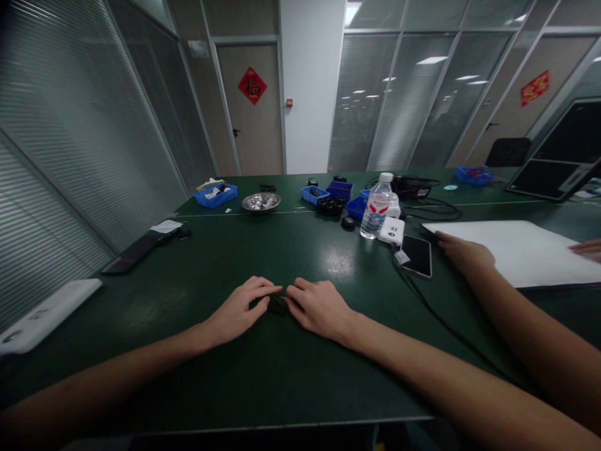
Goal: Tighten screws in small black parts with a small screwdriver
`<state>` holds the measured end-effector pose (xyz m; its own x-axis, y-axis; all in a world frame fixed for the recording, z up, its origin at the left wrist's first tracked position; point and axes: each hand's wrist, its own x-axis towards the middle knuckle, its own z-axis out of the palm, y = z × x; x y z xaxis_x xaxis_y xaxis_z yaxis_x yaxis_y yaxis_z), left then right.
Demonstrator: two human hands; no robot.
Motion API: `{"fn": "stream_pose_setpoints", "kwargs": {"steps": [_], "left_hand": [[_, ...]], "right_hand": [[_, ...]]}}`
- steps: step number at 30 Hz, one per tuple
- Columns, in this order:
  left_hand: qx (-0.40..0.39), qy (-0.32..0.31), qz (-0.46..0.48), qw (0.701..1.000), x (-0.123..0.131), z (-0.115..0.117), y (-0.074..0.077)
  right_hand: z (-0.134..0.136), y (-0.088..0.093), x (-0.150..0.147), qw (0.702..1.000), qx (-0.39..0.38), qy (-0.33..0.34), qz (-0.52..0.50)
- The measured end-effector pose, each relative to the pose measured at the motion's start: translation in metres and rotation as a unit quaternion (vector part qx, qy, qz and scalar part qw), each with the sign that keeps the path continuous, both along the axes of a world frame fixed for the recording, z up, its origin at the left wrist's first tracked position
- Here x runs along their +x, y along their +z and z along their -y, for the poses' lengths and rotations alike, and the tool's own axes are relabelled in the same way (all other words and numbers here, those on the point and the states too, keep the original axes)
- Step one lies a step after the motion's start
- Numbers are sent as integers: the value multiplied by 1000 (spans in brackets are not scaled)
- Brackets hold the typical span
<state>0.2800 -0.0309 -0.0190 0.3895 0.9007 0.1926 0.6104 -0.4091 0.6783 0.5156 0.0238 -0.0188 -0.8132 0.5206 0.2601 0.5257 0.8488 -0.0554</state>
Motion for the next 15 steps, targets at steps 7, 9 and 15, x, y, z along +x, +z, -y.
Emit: {"fn": "stream_pose_setpoints", "kwargs": {"steps": [7,9,15], "left_hand": [[-4,30,4,1000,-3,-1,-5],[8,37,8,999,-4,0,-3],[78,2,-34,996,0,8,7]], "right_hand": [[-2,6,7,999,37,-1,33],[-3,6,7,999,35,-6,35],[-3,5,6,999,20,-9,25]]}}
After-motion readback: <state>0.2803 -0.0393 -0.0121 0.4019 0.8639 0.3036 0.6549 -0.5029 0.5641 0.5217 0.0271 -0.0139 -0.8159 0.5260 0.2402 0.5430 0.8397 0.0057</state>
